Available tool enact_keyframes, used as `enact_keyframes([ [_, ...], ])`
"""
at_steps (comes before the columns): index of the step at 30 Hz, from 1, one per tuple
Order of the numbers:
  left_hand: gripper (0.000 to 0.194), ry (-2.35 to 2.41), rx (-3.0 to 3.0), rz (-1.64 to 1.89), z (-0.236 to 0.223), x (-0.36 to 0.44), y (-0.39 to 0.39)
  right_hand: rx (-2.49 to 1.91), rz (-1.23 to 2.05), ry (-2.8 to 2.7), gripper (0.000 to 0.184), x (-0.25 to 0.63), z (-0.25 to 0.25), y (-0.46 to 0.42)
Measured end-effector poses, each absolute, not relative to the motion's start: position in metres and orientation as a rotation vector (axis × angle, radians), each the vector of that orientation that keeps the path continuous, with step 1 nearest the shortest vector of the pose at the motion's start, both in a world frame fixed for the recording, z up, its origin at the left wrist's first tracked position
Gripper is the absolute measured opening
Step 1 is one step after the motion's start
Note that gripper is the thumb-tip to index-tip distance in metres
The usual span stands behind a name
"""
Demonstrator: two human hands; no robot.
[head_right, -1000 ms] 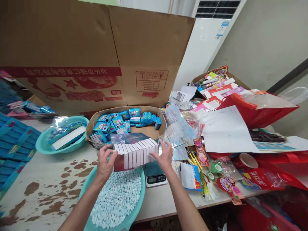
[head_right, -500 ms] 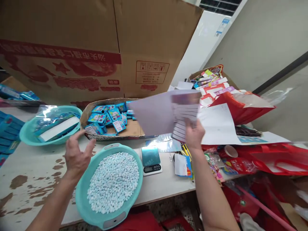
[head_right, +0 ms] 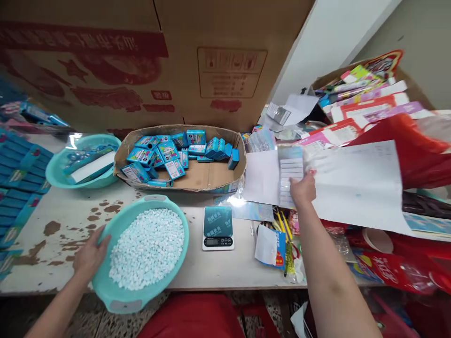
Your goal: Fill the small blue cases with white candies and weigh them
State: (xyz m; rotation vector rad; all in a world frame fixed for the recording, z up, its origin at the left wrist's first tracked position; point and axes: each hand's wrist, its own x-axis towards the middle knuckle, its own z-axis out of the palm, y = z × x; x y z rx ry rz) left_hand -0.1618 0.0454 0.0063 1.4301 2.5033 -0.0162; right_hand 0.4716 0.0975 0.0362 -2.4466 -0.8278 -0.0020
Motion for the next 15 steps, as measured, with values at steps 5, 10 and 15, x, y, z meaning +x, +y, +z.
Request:
enact_keyframes([
  [5,0.056,2.69,1.57,0.119,0.024,-0.166,0.051,-2.125,-0.298,-1.141,0.07,0.399,0.013,0.067],
  [10,0.049,2.164,1.81,0.881,0.016,-0.039,0.02,-1.899,0.701,-1.111,0.07,0.295,-0.057,-0.008],
  [15,0.061,1.756,1.366,0.341,-0.043,0.104,0.017,-1.985,1.04,-0.868,0.075,0.264,-0.11,-0.022],
])
